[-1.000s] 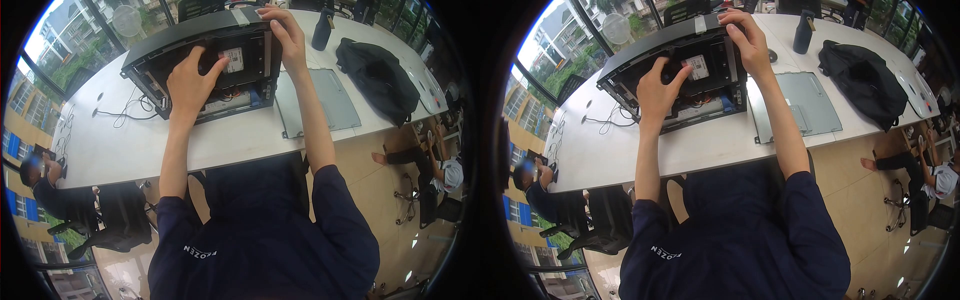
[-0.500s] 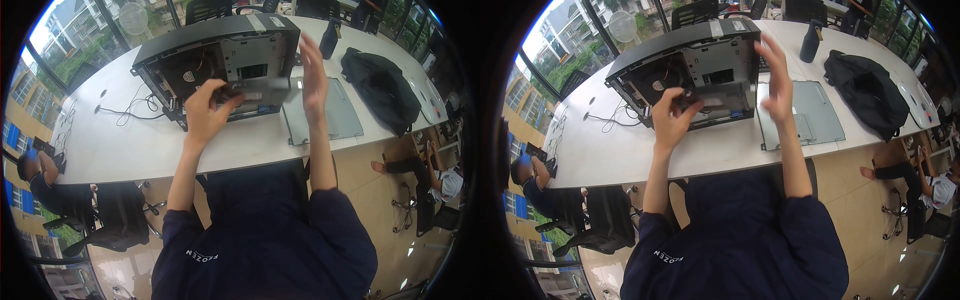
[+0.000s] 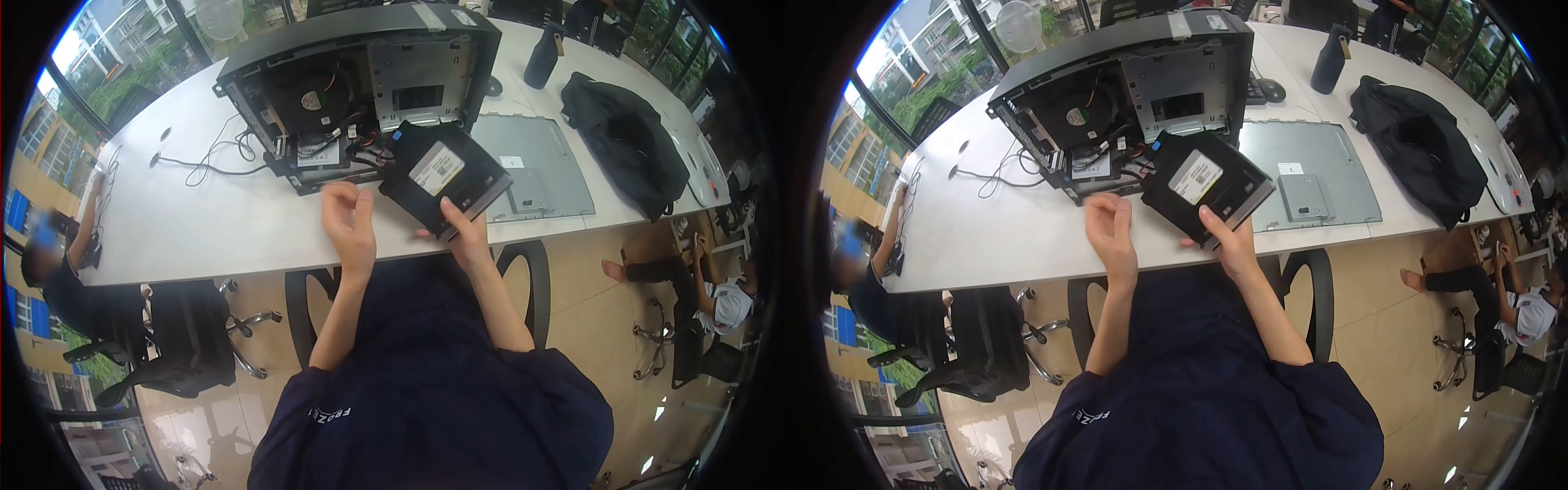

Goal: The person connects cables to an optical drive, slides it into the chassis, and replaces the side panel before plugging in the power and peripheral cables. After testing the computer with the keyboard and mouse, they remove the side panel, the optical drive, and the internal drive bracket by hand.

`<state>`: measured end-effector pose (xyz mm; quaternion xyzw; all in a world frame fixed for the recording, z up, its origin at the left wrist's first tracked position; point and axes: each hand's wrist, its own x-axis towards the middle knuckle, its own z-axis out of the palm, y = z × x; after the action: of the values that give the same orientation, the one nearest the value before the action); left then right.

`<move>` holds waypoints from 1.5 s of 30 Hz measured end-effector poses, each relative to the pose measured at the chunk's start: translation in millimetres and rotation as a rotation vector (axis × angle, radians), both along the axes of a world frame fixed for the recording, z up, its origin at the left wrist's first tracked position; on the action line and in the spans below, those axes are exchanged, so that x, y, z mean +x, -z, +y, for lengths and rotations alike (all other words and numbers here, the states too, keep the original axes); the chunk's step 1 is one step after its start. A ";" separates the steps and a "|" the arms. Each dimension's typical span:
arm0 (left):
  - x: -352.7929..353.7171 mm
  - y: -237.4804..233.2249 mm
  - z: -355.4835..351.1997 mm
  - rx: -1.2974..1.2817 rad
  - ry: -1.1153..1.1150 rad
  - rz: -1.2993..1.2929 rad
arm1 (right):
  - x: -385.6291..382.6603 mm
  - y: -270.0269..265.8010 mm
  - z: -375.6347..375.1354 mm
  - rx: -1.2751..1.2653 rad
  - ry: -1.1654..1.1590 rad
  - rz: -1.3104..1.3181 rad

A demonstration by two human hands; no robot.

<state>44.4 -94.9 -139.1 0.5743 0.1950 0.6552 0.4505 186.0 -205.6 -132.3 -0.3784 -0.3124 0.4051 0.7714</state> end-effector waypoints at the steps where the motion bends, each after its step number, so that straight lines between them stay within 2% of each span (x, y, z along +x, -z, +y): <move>1: -1.8 9.3 -1.8 -0.006 -0.009 0.000 | 0.1 2.8 2.4 0.005 -0.011 0.014; 3: 1.9 12.4 -6.0 -0.496 0.406 0.077 | 0.1 6.6 7.3 0.015 -0.044 0.015; 5: 10.5 12.8 -2.4 -0.438 0.430 0.051 | 2.2 9.6 9.1 0.016 0.046 0.024; 9: 3.7 18.6 0.4 -0.392 0.523 0.001 | 10.8 14.6 12.9 -0.013 0.012 0.070; 10: 5.3 18.6 -1.1 -0.394 0.525 -0.002 | 16.7 18.2 12.8 -0.036 -0.072 0.049; 12: 7.2 -0.4 -8.1 -0.523 0.498 -0.119 | 15.7 17.7 10.0 -0.059 -0.075 -0.004; 15: 6.4 10.4 -5.1 -0.436 0.464 -0.063 | 14.8 17.0 9.0 -0.078 -0.074 -0.071; 19: 3.8 14.9 -1.3 -0.435 0.448 -0.035 | 17.9 19.2 10.3 -0.094 -0.093 -0.019; 25: -2.3 24.2 5.3 -0.541 0.549 0.015 | 14.7 9.3 7.3 -0.142 -0.075 0.102; 28: -2.7 23.3 3.6 -0.544 0.568 -0.035 | 17.2 14.0 9.5 -0.128 -0.086 0.104; 30: -3.2 27.3 5.3 -0.494 0.683 -0.170 | 19.0 16.8 9.9 -0.119 -0.100 0.161; 34: -2.7 27.4 3.4 -0.479 0.654 -0.171 | 17.1 13.1 7.6 -0.150 -0.072 0.150; 39: -0.1 3.4 -8.8 -0.501 0.525 -0.084 | 17.0 12.4 5.2 -0.118 -0.101 0.128; 43: -1.0 27.5 2.9 -0.409 0.561 0.025 | 20.6 -1.9 -6.8 -0.187 -0.008 0.125; 45: -0.7 30.0 4.1 -0.364 0.637 0.119 | 30.7 -15.8 -13.5 -0.187 -0.021 0.010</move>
<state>43.7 -90.8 -169.1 0.5538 0.1458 0.4021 0.7144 216.7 -219.2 -116.5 -0.4433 -0.2733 0.4426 0.7300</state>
